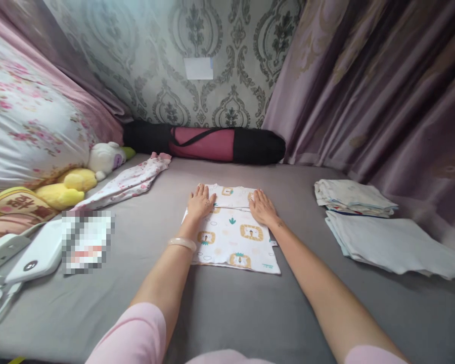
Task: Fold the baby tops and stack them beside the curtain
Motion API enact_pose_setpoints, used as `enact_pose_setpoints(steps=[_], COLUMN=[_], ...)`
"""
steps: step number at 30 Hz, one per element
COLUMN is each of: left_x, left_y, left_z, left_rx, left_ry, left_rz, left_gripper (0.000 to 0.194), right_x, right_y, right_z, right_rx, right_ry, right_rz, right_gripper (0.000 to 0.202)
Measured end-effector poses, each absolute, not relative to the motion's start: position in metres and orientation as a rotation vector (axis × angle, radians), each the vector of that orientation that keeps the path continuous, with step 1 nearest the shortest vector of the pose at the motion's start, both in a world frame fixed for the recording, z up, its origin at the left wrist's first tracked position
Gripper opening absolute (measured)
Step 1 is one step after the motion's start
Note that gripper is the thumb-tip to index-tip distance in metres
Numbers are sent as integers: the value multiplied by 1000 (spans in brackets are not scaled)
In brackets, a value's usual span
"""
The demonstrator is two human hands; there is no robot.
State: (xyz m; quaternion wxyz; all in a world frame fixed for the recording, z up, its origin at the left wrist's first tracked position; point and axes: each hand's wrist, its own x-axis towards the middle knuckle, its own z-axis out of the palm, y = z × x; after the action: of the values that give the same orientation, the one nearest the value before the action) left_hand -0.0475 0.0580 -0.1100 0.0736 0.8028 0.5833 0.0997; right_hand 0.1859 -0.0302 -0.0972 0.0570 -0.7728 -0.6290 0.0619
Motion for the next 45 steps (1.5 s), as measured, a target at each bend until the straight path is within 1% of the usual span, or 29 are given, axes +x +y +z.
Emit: enact_pose_setpoints(steps=[5,9,11,13,18,23,25,28,31,35,38,41,45], left_x=[-51,-58,-63,-69,-101,-128,-129,-126,-128,-135,-137,-137,-136], left_y=[64,65,57,44,9,-9,-15,-22,-28,-32,-33,-34,-38], left_z=[-104,-93,-89,-88,-100,-109,-108,-105,-104,-107,-108,-107,-100], left_rx=[2375,2388,2442,2508,2639,2600,2565,2535,2540,2531,2543,2585,2612], left_ry=[1682,1587,1546,1479,1330,1282,1287,1315,1329,1330,1307,1259,1198], left_rz=[236,228,234,211,177,240,246,265,308,349,398,458,536], left_gripper=[64,58,59,61,57,58,58,55,53,51,48,43,35], right_x=[199,191,182,175,172,172,163,142,128,123,114,93,65], right_y=[-34,-30,-27,-24,-19,-14,-11,-6,-2,3,11,20,31], right_z=[-91,-78,-74,-75,-88,-83,-77,-74,-80,-83,-75,-72,-78], right_rx=[-2348,-2302,-2211,-2143,-2213,-2266,-2272,-2132,-2048,-2127,-2145,-2035,-1956], right_ry=[-1940,-1948,-1991,-2054,-2125,-2145,-2130,-2179,-2267,-2300,-2295,-2324,-2385], right_rz=[294,191,105,91,226,288,250,163,219,327,326,246,320], right_gripper=[64,63,62,63,66,66,64,61,59,60,59,59,60])
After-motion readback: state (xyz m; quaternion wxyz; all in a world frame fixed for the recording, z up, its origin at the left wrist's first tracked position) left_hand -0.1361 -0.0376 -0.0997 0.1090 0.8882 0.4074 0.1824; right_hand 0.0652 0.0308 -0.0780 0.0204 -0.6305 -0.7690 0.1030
